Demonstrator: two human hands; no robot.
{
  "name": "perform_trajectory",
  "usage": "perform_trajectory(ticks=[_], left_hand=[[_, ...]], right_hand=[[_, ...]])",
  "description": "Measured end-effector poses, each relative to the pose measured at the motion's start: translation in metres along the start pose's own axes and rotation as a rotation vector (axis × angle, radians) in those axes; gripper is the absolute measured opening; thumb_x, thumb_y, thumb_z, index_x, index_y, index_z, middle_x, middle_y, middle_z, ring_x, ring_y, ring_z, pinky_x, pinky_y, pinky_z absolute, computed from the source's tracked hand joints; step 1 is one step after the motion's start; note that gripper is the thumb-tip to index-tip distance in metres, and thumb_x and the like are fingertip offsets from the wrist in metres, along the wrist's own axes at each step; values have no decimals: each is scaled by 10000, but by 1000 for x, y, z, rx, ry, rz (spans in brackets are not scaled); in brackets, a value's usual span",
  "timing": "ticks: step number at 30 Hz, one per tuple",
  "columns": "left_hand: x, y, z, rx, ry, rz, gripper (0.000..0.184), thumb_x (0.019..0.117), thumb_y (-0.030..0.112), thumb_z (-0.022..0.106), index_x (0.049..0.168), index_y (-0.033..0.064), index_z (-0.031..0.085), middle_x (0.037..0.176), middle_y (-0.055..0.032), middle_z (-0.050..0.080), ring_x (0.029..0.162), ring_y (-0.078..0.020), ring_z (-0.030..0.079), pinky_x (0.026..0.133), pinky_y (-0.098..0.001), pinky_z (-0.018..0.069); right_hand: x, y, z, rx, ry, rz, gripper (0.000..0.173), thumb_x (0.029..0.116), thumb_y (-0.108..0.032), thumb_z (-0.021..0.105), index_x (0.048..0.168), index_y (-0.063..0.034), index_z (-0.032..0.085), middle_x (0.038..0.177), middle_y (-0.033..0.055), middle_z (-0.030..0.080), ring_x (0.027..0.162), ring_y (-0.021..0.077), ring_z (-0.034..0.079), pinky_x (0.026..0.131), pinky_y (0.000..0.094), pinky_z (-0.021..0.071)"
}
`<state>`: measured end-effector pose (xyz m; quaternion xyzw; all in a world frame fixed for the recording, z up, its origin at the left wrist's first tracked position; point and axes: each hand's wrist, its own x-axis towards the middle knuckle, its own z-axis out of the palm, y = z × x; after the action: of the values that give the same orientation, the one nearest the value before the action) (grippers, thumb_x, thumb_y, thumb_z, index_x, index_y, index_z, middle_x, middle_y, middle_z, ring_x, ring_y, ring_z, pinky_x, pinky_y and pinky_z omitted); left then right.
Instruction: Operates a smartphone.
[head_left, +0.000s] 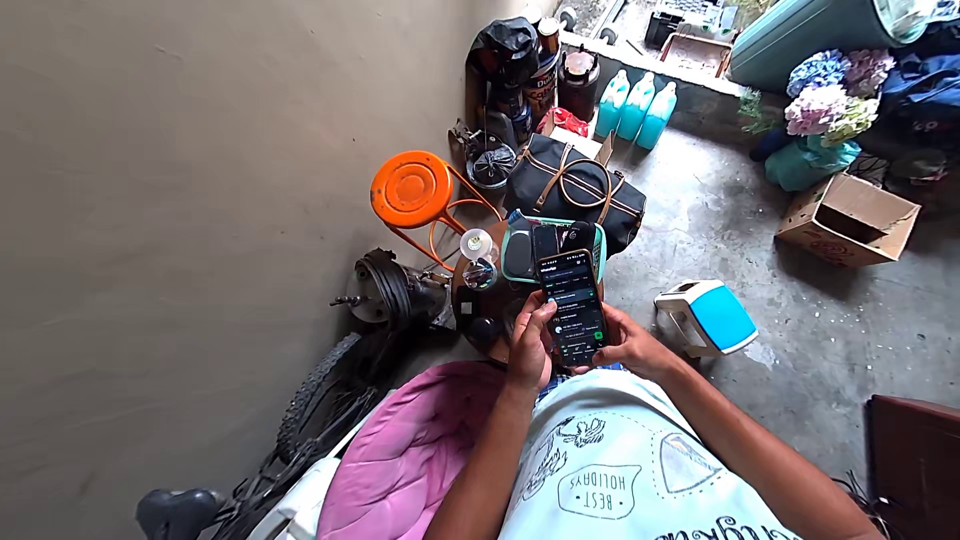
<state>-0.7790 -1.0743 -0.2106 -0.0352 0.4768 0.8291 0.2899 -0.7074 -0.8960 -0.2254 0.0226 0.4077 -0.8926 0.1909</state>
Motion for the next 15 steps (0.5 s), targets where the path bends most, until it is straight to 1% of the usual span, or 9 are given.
perform_trajectory(ticks=[3, 5, 12, 14, 15], left_hand=[[-1, 0, 0, 16, 35, -8, 355, 1086, 190, 365, 1349, 15, 528, 1204, -168, 667, 1111, -246, 668, 990, -444, 553], [-2, 0, -2, 17, 45, -18, 362, 1091, 198, 362, 1361, 21, 526, 1225, -173, 661, 1131, -253, 662, 1003, -450, 547], [-2, 0, -3, 16, 47, -34, 358, 1097, 204, 362, 1360, 25, 528, 1221, -175, 664, 1126, -261, 667, 997, -454, 554], [0, -2, -5, 17, 43, -37, 383, 1104, 239, 358, 1371, 23, 528, 1231, -183, 666, 1139, -267, 666, 1005, -460, 552], [1, -3, -8, 5, 25, -36, 417, 1107, 282, 353, 1381, 20, 527, 1243, -189, 665, 1157, -274, 661, 1019, -469, 544]], right_hand=[[0, 0, 1, -22, 16, 11, 751, 780, 145, 651, 1456, -40, 380, 1308, 146, 642, 1137, 313, 690, 895, 513, 631], [0, 1, 1, -11, 15, 19, 754, 783, 155, 645, 1458, -44, 377, 1311, 149, 639, 1144, 319, 687, 900, 525, 629], [1, 3, -1, 4, 6, 24, 757, 782, 155, 649, 1458, -48, 375, 1314, 160, 637, 1141, 335, 688, 892, 535, 630], [1, 3, -1, 48, -13, 28, 757, 785, 153, 651, 1460, -55, 380, 1321, 172, 632, 1147, 355, 683, 895, 554, 624], [0, 2, -1, 83, -23, 35, 748, 790, 152, 651, 1457, -60, 385, 1320, 182, 632, 1146, 370, 682, 896, 568, 619]])
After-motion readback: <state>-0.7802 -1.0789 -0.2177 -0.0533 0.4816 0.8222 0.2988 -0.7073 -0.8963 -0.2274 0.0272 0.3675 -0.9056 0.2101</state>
